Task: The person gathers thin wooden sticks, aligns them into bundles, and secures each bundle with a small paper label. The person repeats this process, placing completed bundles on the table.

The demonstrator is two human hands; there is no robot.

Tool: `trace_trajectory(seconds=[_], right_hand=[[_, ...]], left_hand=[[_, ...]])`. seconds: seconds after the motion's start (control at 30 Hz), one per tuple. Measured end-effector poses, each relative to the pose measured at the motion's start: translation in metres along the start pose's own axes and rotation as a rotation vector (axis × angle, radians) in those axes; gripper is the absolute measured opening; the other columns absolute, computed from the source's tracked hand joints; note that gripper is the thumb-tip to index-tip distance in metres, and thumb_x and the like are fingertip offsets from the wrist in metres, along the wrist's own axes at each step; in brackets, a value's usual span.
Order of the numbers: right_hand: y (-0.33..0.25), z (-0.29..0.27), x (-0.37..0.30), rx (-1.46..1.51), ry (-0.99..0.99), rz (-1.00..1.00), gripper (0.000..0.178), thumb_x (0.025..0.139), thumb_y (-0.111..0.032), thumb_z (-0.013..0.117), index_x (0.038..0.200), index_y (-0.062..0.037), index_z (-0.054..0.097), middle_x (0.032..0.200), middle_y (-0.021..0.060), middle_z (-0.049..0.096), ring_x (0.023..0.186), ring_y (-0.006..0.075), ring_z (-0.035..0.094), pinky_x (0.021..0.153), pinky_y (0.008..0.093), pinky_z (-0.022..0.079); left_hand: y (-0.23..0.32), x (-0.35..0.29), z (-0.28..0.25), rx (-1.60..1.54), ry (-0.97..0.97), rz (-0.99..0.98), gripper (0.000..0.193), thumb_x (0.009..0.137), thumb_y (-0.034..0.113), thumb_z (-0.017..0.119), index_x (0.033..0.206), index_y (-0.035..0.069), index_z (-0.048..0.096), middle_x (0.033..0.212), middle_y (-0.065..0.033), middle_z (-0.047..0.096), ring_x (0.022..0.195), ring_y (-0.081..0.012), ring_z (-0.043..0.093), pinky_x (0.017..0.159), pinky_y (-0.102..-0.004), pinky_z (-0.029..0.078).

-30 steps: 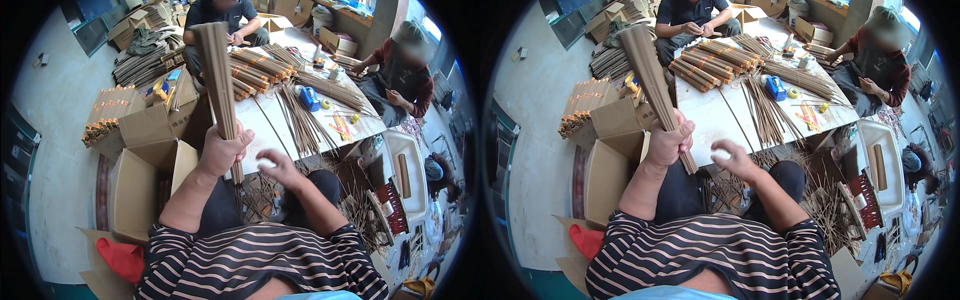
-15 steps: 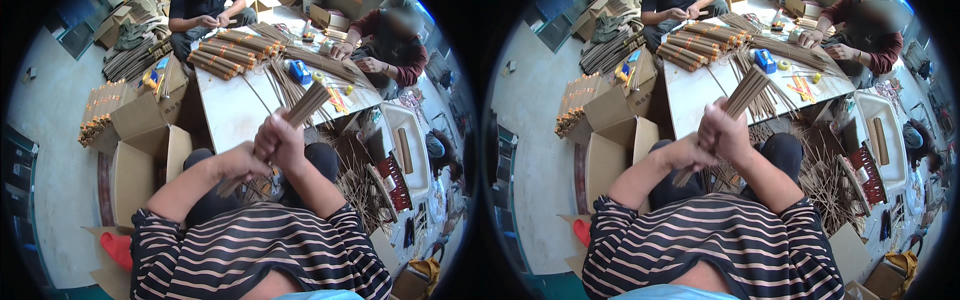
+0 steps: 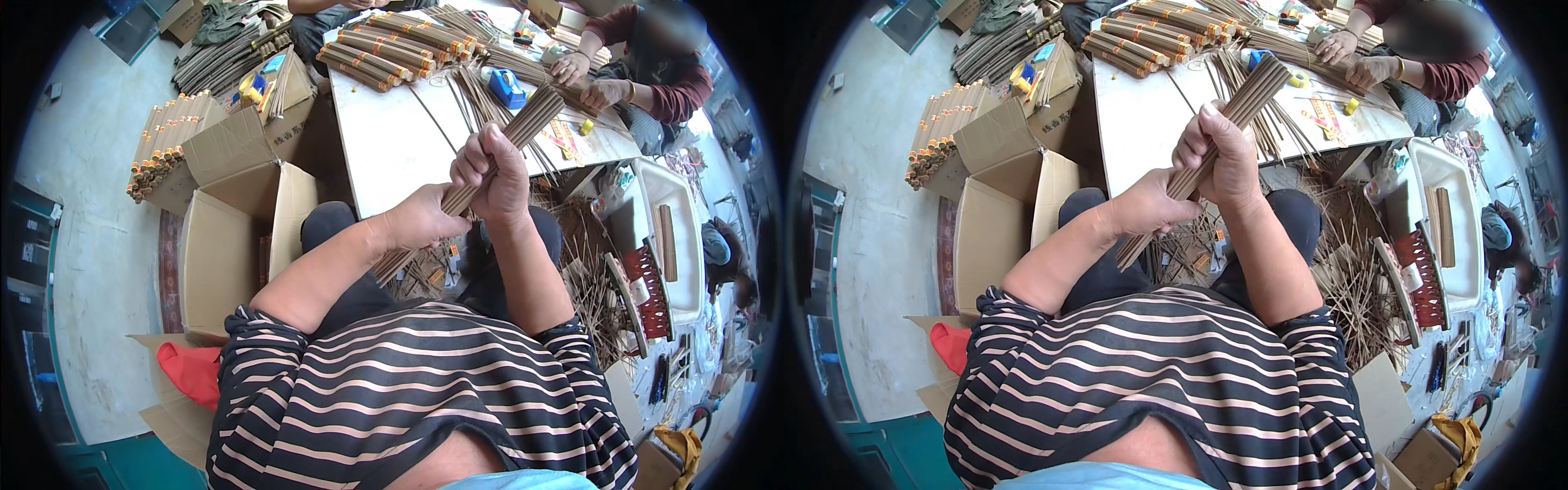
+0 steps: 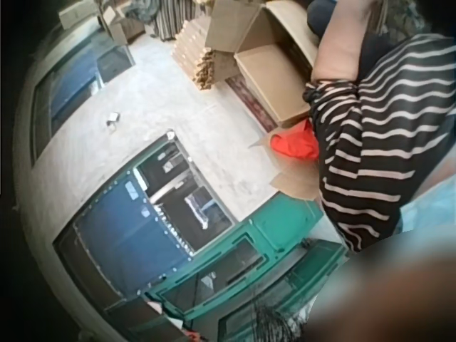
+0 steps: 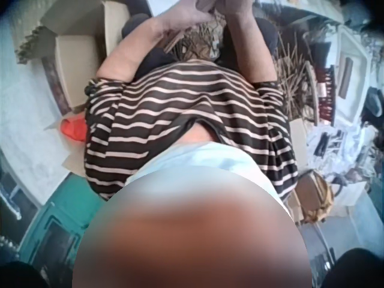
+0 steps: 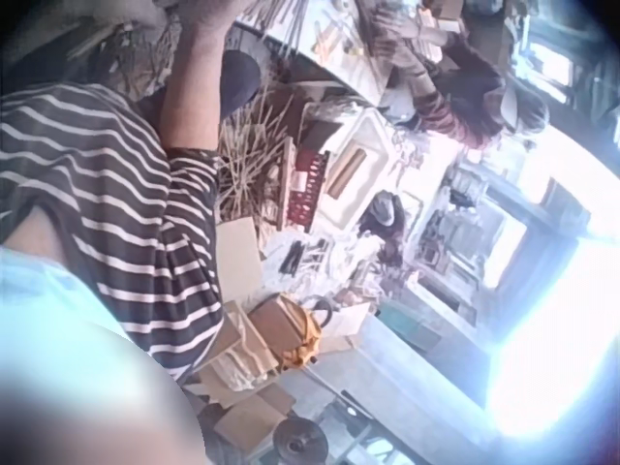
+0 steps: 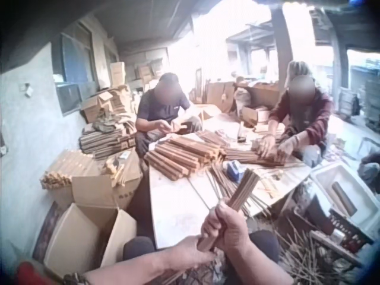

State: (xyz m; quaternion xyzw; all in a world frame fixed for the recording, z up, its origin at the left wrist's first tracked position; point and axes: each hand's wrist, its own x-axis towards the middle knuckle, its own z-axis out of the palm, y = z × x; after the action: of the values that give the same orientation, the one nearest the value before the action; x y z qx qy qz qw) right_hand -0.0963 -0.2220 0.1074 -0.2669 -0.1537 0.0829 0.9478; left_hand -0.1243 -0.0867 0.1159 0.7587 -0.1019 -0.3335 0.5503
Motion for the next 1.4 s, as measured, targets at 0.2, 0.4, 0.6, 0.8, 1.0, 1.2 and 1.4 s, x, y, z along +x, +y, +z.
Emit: trace_trajectory(seconds=[0.2, 0.4, 0.6, 0.8, 1.0, 1.2, 1.4], right_hand=[[0.010, 0.004, 0.001, -0.167, 0.192, -0.116, 0.025, 0.086, -0.020, 0.053, 0.067, -0.0118, 0.039, 0.053, -0.0013, 0.035, 0.041, 0.0096, 0.035, 0.041, 0.0267, 0.034], [0.009, 0.007, 0.005, -0.157, 0.349, -0.137, 0.022, 0.081, -0.013, 0.059, 0.068, -0.0095, 0.041, 0.052, -0.0001, 0.037, 0.040, 0.0119, 0.039, 0.039, 0.0278, 0.036], [0.005, -0.006, 0.001, -0.066, 0.148, -0.057, 0.019, 0.083, -0.014, 0.055, 0.069, -0.0081, 0.044, 0.052, 0.0039, 0.043, 0.038, 0.0123, 0.039, 0.038, 0.0282, 0.035], [0.006, -0.013, -0.001, -0.050, 0.277, -0.064, 0.023, 0.082, -0.011, 0.053, 0.064, -0.0102, 0.038, 0.049, 0.0009, 0.034, 0.037, 0.0115, 0.035, 0.036, 0.0273, 0.032], [0.006, -0.002, -0.008, -0.056, 0.366, 0.045, 0.022, 0.078, -0.009, 0.057, 0.064, -0.0088, 0.040, 0.048, 0.0012, 0.038, 0.036, 0.0121, 0.038, 0.037, 0.0278, 0.036], [-0.041, -0.046, 0.032, -0.171, 0.317, -0.089, 0.020, 0.082, -0.012, 0.056, 0.066, -0.0097, 0.045, 0.051, 0.0013, 0.045, 0.041, 0.0125, 0.047, 0.043, 0.0285, 0.044], [-0.132, -0.184, 0.084, -1.278, 0.384, -0.301, 0.023, 0.085, -0.021, 0.062, 0.097, -0.0009, 0.063, 0.085, 0.0088, 0.066, 0.074, 0.0147, 0.061, 0.067, 0.0244, 0.045]], left_hand=[[-0.012, 0.012, -0.005, 0.227, 0.201, 0.125, 0.031, 0.075, 0.013, 0.065, 0.100, -0.002, 0.052, 0.072, -0.0116, 0.060, 0.063, -0.0211, 0.059, 0.059, -0.0298, 0.048], [-0.025, 0.023, 0.016, 0.362, 0.547, 0.313, 0.029, 0.073, 0.011, 0.064, 0.096, -0.003, 0.055, 0.084, -0.0242, 0.062, 0.082, -0.0376, 0.061, 0.074, -0.0389, 0.048], [-0.007, 0.010, 0.009, 0.079, 0.167, 0.061, 0.028, 0.075, 0.011, 0.063, 0.098, -0.003, 0.055, 0.080, -0.0127, 0.060, 0.077, -0.0208, 0.059, 0.075, -0.0300, 0.046], [-0.019, 0.020, 0.013, 0.245, 0.318, 0.109, 0.030, 0.072, 0.007, 0.062, 0.099, -0.004, 0.054, 0.081, -0.0108, 0.060, 0.079, -0.0155, 0.057, 0.075, -0.0283, 0.045], [-0.026, 0.010, 0.018, 0.136, 0.268, 0.080, 0.026, 0.074, 0.010, 0.062, 0.095, -0.002, 0.052, 0.081, -0.0080, 0.058, 0.076, -0.0137, 0.055, 0.072, -0.0287, 0.045], [-0.054, 0.012, 0.011, 0.086, 0.215, 0.017, 0.020, 0.079, 0.014, 0.062, 0.090, 0.002, 0.051, 0.072, -0.0002, 0.051, 0.061, -0.0073, 0.049, 0.056, -0.0228, 0.043], [-0.050, 0.025, -0.009, -0.161, 0.139, -0.192, 0.016, 0.078, 0.013, 0.060, 0.083, 0.005, 0.048, 0.063, 0.0000, 0.048, 0.047, -0.0071, 0.045, 0.044, -0.0212, 0.038]])
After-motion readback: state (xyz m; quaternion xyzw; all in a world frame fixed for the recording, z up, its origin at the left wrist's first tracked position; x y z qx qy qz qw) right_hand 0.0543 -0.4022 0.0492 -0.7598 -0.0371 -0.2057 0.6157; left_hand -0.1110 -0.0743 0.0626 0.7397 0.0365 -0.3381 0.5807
